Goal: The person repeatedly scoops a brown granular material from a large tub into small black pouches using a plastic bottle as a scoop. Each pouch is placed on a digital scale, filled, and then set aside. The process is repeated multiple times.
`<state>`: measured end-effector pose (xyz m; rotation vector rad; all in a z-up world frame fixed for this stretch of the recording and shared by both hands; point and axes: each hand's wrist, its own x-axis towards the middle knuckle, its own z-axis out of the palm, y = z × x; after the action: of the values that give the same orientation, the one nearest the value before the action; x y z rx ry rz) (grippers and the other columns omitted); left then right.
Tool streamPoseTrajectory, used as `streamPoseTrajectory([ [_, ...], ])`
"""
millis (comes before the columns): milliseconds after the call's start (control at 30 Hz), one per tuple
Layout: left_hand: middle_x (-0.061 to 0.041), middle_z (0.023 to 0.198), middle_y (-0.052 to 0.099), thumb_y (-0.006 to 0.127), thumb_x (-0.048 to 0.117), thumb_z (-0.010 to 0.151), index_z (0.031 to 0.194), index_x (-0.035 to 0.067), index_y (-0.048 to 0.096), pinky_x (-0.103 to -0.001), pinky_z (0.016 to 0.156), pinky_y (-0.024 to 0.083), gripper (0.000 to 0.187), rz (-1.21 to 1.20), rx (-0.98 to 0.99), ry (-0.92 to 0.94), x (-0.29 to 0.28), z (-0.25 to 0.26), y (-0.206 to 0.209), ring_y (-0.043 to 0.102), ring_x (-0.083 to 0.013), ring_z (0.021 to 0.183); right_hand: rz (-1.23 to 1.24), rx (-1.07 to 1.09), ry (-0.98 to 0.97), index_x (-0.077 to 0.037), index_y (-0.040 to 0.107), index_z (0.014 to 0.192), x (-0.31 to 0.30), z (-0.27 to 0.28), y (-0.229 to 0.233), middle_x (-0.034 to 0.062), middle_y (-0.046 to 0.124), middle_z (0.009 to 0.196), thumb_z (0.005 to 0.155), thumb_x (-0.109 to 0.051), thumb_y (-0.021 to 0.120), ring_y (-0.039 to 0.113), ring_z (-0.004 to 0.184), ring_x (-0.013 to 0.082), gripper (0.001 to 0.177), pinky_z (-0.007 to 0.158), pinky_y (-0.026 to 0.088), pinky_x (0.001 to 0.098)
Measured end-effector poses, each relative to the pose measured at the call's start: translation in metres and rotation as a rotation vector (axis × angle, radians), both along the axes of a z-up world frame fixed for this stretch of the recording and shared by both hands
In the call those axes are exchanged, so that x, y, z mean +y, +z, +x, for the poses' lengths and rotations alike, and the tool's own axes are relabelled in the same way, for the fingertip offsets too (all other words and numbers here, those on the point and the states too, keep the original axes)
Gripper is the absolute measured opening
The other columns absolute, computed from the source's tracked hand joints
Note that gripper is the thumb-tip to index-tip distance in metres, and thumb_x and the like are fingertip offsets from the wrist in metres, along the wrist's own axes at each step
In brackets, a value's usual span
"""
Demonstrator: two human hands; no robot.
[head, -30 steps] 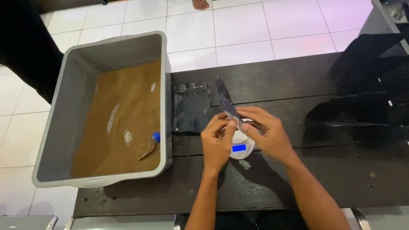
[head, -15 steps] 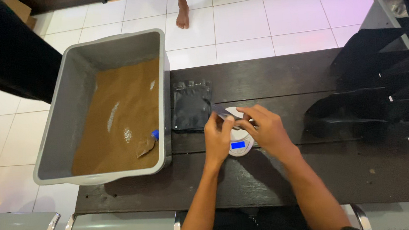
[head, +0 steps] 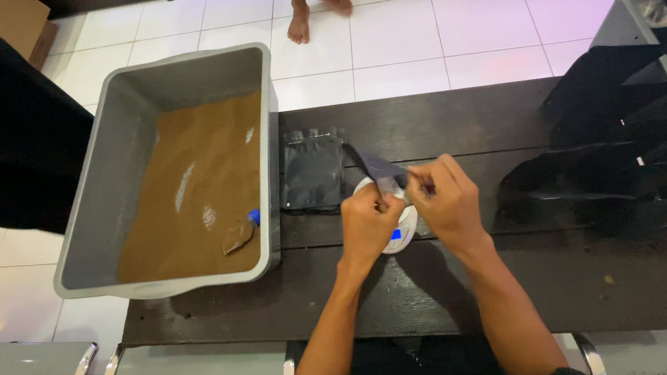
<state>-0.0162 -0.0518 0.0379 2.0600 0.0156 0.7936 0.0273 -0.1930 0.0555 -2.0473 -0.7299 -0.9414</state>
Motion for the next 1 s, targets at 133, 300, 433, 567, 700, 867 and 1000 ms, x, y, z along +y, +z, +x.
streamPoseTrajectory([
  [133,-0.004,0.039,0.053,0.065,0.011,0.078,0.050,0.013,0.043,-0.026,0.044,0.046,0.036,-0.233,0.092,-0.013,0.005,-0.004,0.019,0.056,-0.0202,0.040,-0.043,0.029,0.034,-0.008,0.067,0.091,-0.002,-0.010,0.007,0.0086,0.051,0.111,0.097,-0.003,0.068,0.070,0.097,0.0298,0.008,0.087,0.060,0.0373],
  [300,-0.007,0.060,0.045,0.063,0.012,0.085,0.065,0.014,0.043,-0.037,0.053,0.047,0.028,0.297,-0.168,-0.214,-0.002,-0.008,0.032,0.058,-0.0317,0.061,-0.161,0.264,0.208,0.021,0.065,0.100,0.006,-0.020,0.009,0.0451,0.052,0.125,0.074,0.010,0.061,0.055,0.115,0.0624,0.028,0.098,0.050,0.0620],
  [433,-0.006,0.064,0.045,0.065,0.019,0.087,0.066,0.013,0.045,-0.035,0.053,0.047,0.030,0.405,-0.168,-0.311,0.002,-0.029,0.061,0.058,-0.0287,0.062,0.122,0.431,0.207,0.000,0.064,0.131,-0.007,-0.015,-0.030,0.0206,0.069,0.118,0.065,0.012,0.063,0.067,0.115,0.0390,0.067,0.104,0.047,0.0429],
  [567,-0.006,0.097,0.066,0.071,0.031,0.091,0.101,0.013,0.065,-0.035,0.077,0.049,0.021,0.081,-0.367,0.012,0.021,-0.034,0.072,0.062,-0.0249,0.088,0.138,0.393,0.194,0.000,0.064,0.120,-0.008,-0.021,-0.030,0.0183,0.065,0.112,0.069,0.009,0.066,0.063,0.110,0.0368,0.052,0.101,0.046,0.0419],
  [700,-0.027,0.134,0.058,0.062,0.018,0.104,0.149,-0.009,0.041,-0.055,0.106,0.039,0.056,0.027,-0.068,0.155,0.046,-0.025,0.070,0.052,-0.0455,0.126,0.148,0.352,0.180,-0.001,0.065,0.106,-0.010,-0.031,-0.028,0.0153,0.060,0.104,0.075,0.004,0.071,0.059,0.103,0.0341,0.032,0.096,0.045,0.0407],
  [867,-0.020,0.112,0.067,0.067,0.022,0.098,0.127,-0.002,0.065,-0.047,0.093,0.053,0.037,-0.097,0.078,0.103,0.055,-0.012,0.060,0.065,-0.0398,0.109,0.165,0.295,0.176,-0.002,0.065,0.093,-0.008,-0.035,-0.018,0.0124,0.055,0.095,0.080,-0.001,0.075,0.055,0.097,0.0313,0.016,0.091,0.044,0.0395],
  [1000,-0.013,0.102,0.070,0.072,0.025,0.096,0.116,0.005,0.074,-0.038,0.087,0.059,0.028,-0.207,0.091,0.127,0.053,-0.006,0.052,0.071,-0.0315,0.099,0.181,0.246,0.136,-0.002,0.065,0.079,-0.013,-0.040,-0.011,0.0094,0.050,0.087,0.086,-0.006,0.080,0.051,0.091,0.0285,0.016,0.087,0.043,0.0382],
])
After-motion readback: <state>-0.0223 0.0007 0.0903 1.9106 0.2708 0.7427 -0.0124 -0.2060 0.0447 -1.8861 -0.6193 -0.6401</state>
